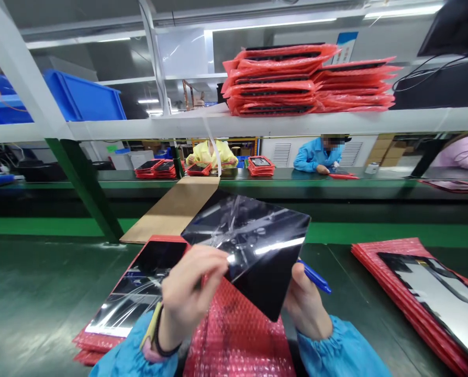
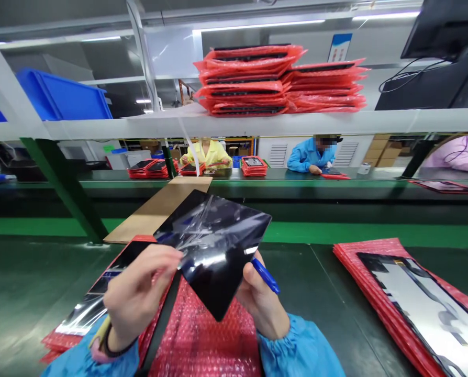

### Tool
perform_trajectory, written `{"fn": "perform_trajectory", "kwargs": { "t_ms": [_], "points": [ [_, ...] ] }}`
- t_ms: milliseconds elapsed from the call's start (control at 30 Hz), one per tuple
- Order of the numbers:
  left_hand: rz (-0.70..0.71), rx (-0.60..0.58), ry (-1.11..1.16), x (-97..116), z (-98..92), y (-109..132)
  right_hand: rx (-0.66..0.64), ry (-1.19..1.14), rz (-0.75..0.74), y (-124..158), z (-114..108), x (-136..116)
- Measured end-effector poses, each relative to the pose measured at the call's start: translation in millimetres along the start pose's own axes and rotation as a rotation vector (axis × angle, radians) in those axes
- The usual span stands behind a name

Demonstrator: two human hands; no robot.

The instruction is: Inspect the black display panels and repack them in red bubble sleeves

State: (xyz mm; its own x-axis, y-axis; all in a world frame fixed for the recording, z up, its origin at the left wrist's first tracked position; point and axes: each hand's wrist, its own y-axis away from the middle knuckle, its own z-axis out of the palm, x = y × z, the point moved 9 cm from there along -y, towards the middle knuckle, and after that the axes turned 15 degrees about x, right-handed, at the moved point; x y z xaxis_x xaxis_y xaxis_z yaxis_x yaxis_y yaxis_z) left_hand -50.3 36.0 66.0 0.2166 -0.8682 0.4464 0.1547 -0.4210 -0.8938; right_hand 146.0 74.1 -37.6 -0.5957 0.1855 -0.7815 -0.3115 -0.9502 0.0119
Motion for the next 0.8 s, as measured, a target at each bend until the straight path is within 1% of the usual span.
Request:
{"fn": "perform_trajectory", "kwargs": {
  "t_ms": [33, 67, 100, 167, 233, 300, 333, 400, 467, 533, 600, 633, 700, 800],
  "points": [
    [-0.132, 0.091, -0.023, -16, -7.1, -3, 0.022, -0.010, -0.015, -2, -9, -1],
    [-0.272, 0.139, -0.038, -33, -10.5, -4, 0.046, -0.021, -0.034, -4, -19, -3],
    [-0.408, 0.146, -0.027, -48, -10.0, -2, 0.069, -0.029, -0.056, -6, -29, -5],
    [-0.641, 0.100, 0.087, -72, -0.6, 2, 0.094, -0.025, -0.101, -9, -45, -10],
    [-0.822, 0.071, 0.258, -85, 11.0, 6, 0.081, 0.001, -0.130, -9, -51, -14],
    [-0.935, 0.105, 0.456, -88, 19.7, 6, 0.037, 0.020, -0.128, -6, -48, -17],
    [-0.959, 0.155, 0.548, -88, 21.3, 4, 0.019, 0.012, -0.110, -4, -44, -18],
    [-0.955, 0.305, 0.668, -86, 17.4, 1, -0.016, -0.008, -0.039, 0, -34, -17],
    [-0.934, 0.481, 0.678, -86, 6.5, 1, -0.014, -0.010, 0.022, 3, -22, -15],
    [-0.918, 0.604, 0.635, -86, -4.4, 3, 0.033, -0.007, 0.005, 3, -13, -19],
    [-0.890, 0.673, 0.612, -85, -13.6, 3, 0.086, -0.012, -0.061, 4, -7, -24],
    [-0.878, 0.700, 0.612, -84, -17.8, 3, 0.089, -0.012, -0.084, 6, -3, -26],
    [-0.880, 0.748, 0.612, -85, -24.7, 2, 0.040, -0.011, -0.098, 11, 3, -25],
    [-0.921, 0.760, 0.606, -89, -28.5, 1, -0.088, -0.005, -0.093, 25, 10, -24]
  ]
}}
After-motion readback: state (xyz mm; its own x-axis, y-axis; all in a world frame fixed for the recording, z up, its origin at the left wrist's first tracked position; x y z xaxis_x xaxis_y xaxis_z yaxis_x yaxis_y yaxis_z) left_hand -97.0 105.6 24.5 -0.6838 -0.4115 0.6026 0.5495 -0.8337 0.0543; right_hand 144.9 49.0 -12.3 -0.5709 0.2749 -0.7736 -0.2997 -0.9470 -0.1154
